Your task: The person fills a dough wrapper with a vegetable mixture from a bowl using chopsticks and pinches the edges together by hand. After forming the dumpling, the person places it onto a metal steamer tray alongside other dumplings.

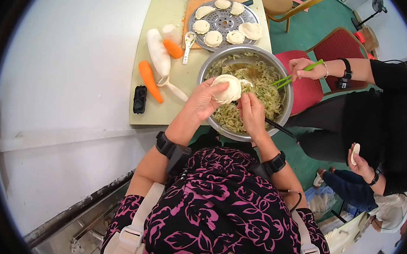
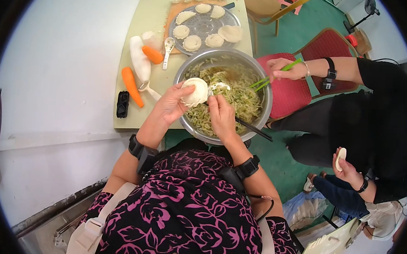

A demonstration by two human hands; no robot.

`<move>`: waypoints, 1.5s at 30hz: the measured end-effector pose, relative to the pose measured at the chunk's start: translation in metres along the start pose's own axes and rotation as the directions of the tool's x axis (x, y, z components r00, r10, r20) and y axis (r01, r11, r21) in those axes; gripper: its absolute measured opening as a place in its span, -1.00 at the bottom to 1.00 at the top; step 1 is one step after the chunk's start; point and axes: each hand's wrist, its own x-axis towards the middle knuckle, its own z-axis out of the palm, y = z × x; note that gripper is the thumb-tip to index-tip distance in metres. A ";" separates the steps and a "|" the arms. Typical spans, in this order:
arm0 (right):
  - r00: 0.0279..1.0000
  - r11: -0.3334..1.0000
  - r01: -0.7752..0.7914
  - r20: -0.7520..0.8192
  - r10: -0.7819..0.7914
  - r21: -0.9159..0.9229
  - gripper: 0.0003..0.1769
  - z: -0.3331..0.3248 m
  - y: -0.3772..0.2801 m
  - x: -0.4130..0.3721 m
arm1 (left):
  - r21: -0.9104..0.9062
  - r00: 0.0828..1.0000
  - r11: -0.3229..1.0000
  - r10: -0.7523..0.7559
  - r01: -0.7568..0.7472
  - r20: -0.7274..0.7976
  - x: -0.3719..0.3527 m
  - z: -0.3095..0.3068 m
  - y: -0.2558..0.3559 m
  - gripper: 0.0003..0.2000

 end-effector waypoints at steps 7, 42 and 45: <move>0.978 0.966 0.192 -0.043 -0.203 -0.172 -0.68 0.005 -0.006 0.005 | 0.109 0.998 0.992 -0.065 0.064 0.013 -0.004 0.000 -0.001 -0.72; 0.996 1.000 0.017 -0.086 -0.019 -0.014 -0.62 0.009 0.003 0.008 | 0.055 0.997 0.995 0.082 -0.082 0.000 0.004 0.004 -0.003 -0.64; 0.998 0.991 -0.066 0.003 0.066 0.121 -0.62 0.007 -0.007 0.002 | -0.002 0.992 0.993 0.115 -0.116 -0.045 0.007 0.001 -0.007 -0.63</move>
